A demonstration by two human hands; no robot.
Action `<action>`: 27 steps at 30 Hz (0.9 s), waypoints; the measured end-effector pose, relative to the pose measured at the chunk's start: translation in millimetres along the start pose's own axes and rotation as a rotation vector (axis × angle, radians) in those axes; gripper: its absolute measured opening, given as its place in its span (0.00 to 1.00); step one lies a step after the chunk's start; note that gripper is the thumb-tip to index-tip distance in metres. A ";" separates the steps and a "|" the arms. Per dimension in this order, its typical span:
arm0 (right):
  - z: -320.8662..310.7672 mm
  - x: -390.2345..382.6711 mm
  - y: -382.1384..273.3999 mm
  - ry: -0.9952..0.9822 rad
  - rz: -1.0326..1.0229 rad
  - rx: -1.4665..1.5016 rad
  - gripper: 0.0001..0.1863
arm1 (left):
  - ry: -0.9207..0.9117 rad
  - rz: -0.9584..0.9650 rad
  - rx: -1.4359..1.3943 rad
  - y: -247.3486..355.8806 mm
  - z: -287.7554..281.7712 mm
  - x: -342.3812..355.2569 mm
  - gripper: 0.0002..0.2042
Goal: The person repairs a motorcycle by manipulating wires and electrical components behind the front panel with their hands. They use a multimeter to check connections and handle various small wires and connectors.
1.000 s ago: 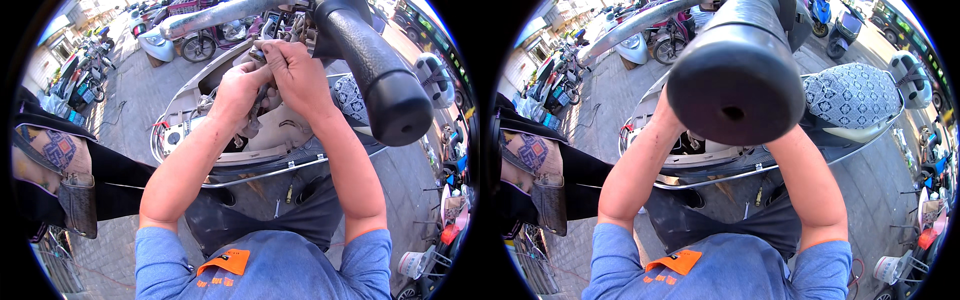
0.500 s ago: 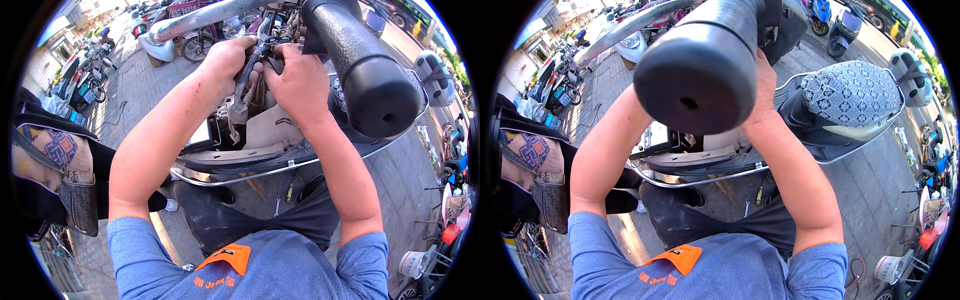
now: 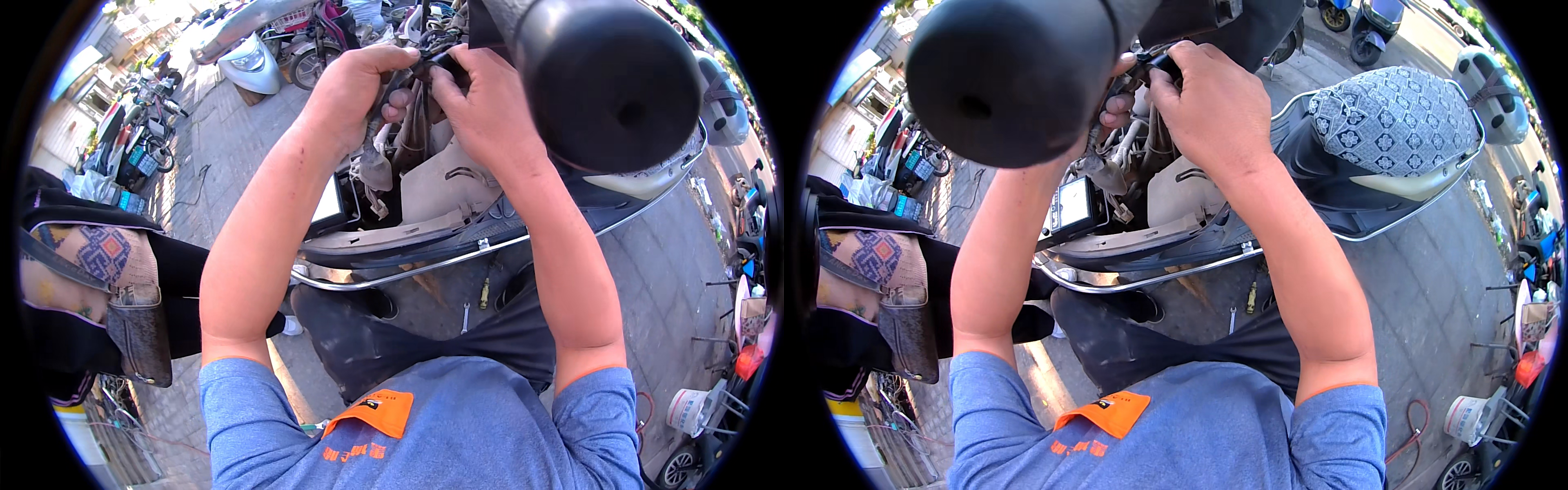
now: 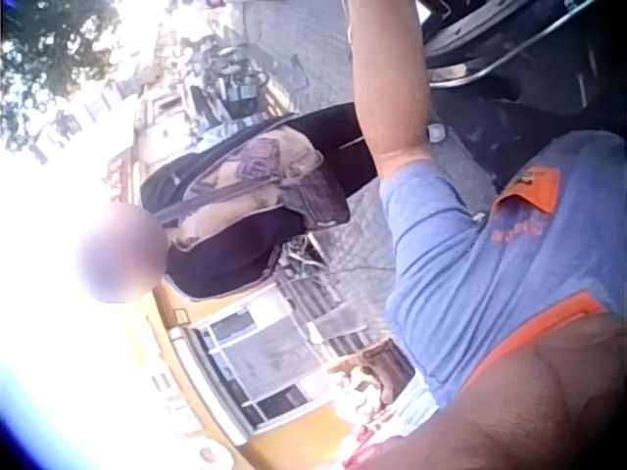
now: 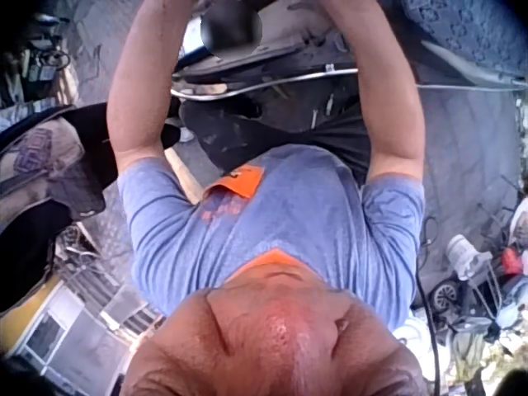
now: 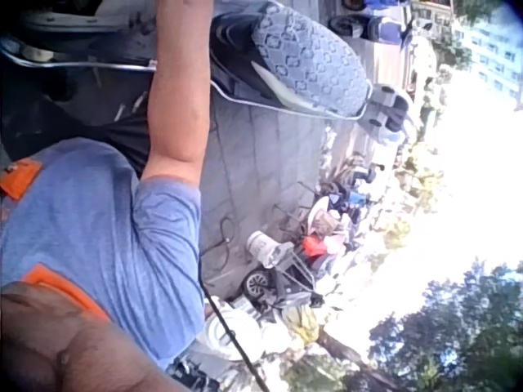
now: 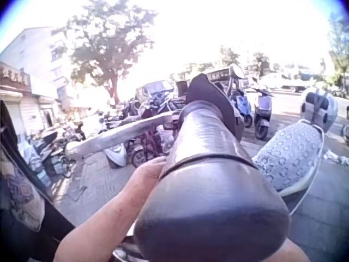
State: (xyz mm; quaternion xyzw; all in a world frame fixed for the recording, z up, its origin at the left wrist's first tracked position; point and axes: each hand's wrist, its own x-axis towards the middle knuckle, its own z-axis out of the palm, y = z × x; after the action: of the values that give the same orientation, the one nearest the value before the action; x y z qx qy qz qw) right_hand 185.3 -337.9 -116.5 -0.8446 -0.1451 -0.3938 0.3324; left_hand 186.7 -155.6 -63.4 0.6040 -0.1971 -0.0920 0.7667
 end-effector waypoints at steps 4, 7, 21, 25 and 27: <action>-13.6 -7.4 -14.6 -0.014 0.039 -0.052 0.15 | 0.099 0.037 0.060 -19.5 0.3 3.8 0.07; -19.7 -15.4 -11.6 0.035 -0.084 0.035 0.15 | 0.132 -0.005 0.105 -26.9 -0.3 11.0 0.10; 3.2 0.0 -19.6 0.131 -0.070 -0.303 0.16 | 0.279 0.146 0.171 -63.3 18.7 14.4 0.15; 11.8 16.4 -31.4 0.186 -0.163 -0.110 0.17 | 0.177 0.135 -0.085 -68.8 8.9 21.1 0.12; 16.7 20.3 -28.8 0.057 -0.041 0.098 0.17 | 0.162 0.123 -0.110 -68.6 0.0 24.3 0.09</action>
State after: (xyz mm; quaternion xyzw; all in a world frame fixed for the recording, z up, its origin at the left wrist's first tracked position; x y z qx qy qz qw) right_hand 193.3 -305.7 -96.0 -0.8126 -0.1718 -0.4167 0.3694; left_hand 215.3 -182.2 -124.8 0.5532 -0.1659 -0.0063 0.8164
